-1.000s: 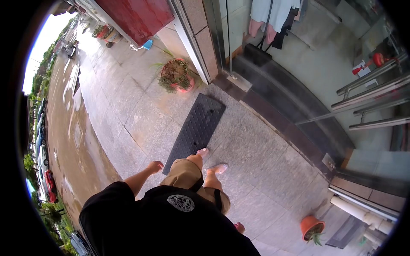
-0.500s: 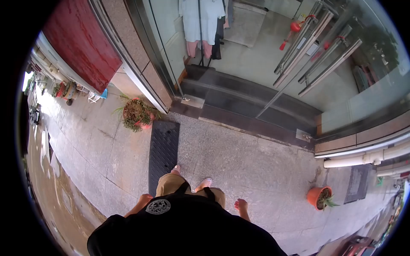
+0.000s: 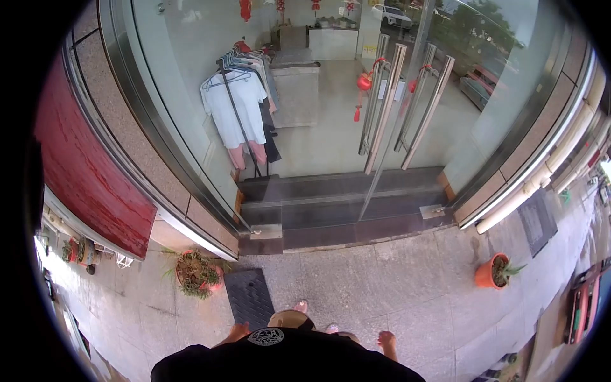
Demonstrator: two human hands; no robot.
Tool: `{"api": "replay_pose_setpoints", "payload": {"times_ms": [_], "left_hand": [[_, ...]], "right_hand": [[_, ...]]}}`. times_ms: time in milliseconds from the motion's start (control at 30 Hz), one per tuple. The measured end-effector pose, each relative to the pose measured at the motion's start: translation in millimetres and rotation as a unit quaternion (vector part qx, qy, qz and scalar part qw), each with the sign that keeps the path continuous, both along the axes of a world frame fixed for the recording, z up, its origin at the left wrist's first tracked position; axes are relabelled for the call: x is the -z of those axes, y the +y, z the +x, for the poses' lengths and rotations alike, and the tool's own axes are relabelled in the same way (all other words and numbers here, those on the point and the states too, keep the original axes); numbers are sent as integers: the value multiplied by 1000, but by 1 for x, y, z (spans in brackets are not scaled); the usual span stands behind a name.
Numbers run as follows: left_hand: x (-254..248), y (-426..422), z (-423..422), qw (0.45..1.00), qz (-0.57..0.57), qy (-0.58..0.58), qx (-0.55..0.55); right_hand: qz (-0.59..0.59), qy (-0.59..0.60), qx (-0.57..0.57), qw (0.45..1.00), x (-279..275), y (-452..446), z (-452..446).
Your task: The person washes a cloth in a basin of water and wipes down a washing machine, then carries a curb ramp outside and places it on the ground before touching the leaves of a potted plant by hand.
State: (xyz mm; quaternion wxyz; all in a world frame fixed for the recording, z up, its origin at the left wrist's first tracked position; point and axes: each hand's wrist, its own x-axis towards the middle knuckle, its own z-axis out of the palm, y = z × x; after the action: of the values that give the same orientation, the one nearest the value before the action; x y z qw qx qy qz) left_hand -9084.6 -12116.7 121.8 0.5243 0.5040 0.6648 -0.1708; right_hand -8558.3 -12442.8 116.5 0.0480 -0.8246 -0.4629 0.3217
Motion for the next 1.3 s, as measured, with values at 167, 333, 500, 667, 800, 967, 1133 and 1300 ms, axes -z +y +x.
{"api": "replay_pose_setpoints", "payload": {"times_ms": [167, 333, 500, 667, 800, 967, 1133, 1300], "left_hand": [[-97, 124, 127, 985, 21, -12, 173], [52, 256, 235, 898, 141, -225, 352], [-31, 187, 356, 903, 149, -147, 376], [10, 55, 380, 865, 49, -158, 475], [-26, -12, 399, 739, -37, -105, 664], [-81, -2, 406, 656, -6, 49, 753], [-101, 58, 452, 669, 17, 110, 735], [-52, 42, 592, 755, 32, 41, 654]], "right_hand": [[-24, 236, 601, 763, -139, 18, -40], [188, 365, 749, 520, -112, -72, -67], [194, 337, 801, 455, -132, -81, -92], [185, 358, 802, 440, -117, -93, -67], [170, 389, 782, 456, -99, -103, -29], [146, 435, 745, 485, -76, -116, 8], [122, 509, 728, 443, -60, -134, 13], [103, 590, 714, 364, -47, -161, 46]]}}
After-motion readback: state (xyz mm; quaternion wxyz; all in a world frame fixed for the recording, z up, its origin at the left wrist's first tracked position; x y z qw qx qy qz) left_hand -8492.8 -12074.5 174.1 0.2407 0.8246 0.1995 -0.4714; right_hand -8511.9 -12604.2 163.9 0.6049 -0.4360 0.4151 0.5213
